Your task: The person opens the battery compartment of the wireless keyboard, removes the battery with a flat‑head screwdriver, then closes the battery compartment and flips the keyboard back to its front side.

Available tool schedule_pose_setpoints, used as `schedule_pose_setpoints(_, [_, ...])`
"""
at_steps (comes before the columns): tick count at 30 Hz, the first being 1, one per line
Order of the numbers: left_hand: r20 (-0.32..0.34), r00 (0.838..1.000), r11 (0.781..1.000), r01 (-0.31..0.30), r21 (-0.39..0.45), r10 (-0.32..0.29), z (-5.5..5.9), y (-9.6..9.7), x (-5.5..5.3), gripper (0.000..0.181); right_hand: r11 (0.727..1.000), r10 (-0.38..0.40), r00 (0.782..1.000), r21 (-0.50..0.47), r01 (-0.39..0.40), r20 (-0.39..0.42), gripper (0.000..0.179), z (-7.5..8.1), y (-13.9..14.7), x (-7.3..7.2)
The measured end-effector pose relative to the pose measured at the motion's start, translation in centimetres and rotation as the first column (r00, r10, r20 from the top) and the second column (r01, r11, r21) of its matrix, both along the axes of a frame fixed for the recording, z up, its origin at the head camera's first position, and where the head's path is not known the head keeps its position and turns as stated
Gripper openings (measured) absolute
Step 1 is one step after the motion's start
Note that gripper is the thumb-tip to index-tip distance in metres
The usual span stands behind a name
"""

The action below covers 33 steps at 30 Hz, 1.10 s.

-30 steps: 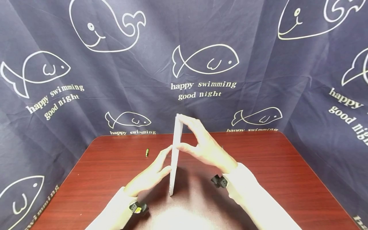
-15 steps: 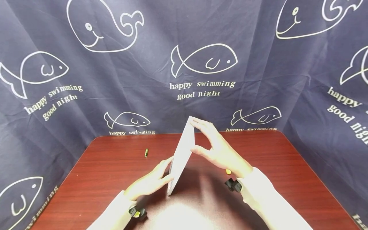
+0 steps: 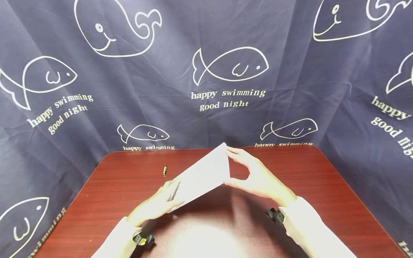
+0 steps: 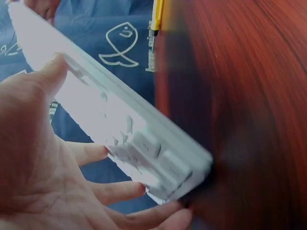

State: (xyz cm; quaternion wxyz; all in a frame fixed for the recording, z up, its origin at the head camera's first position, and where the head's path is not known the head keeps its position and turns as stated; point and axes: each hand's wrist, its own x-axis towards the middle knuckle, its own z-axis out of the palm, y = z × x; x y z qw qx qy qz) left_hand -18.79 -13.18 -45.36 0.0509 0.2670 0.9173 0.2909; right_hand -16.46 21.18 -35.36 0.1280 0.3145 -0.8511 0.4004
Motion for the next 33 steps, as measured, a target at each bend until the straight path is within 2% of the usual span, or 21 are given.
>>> schedule_pose_setpoints(3, [-0.028, 0.999, 1.0, -0.025, -0.011, 0.025, -0.4, -0.7, -0.1, 0.078, 1.0, -0.01, 0.999, 0.023, 0.009, 0.05, 0.082, -1.5, 0.6, -0.2])
schedule_pose_setpoints(7, [-0.061, 0.998, 1.0, -0.029, -0.01, 0.028, -0.5, -1.1, -0.2, 0.071, 0.992, -0.059, 0.996, 0.114, 0.052, 0.06, 0.083, -4.0, 1.3, -0.9])
schedule_pose_setpoints(12, [-0.098, 0.995, 1.0, -0.024, 0.001, 0.024, -0.4, -1.2, -0.4, 0.061, 0.97, -0.12, 0.988, 0.225, 0.096, 0.096, 0.079, -7.1, 1.2, -1.3])
schedule_pose_setpoints(17, [-0.119, 0.993, 1.0, -0.017, -0.006, 0.016, -0.7, -1.0, -0.6, 0.059, 0.941, -0.172, 0.977, 0.313, 0.127, 0.122, 0.077, -8.9, 0.9, -1.0])
schedule_pose_setpoints(27, [-0.124, 0.991, 0.998, -0.053, -0.015, 0.051, -0.5, -1.2, -0.5, 0.058, 0.917, -0.175, 0.972, 0.387, 0.101, 0.159, 0.079, -9.8, 0.5, -0.7])
schedule_pose_setpoints(30, [-0.115, 0.991, 0.996, -0.077, -0.043, 0.072, -0.1, -1.3, -0.4, 0.06, 0.911, -0.187, 0.968, 0.399, 0.106, 0.168, 0.08, -9.2, 0.2, -0.7])
schedule_pose_setpoints(33, [-0.14, 0.986, 0.992, -0.106, -0.065, 0.096, 1.0, -1.3, -0.3, 0.064, 0.918, -0.181, 0.971, 0.382, 0.109, 0.159, 0.083, -7.5, -0.4, -0.4])
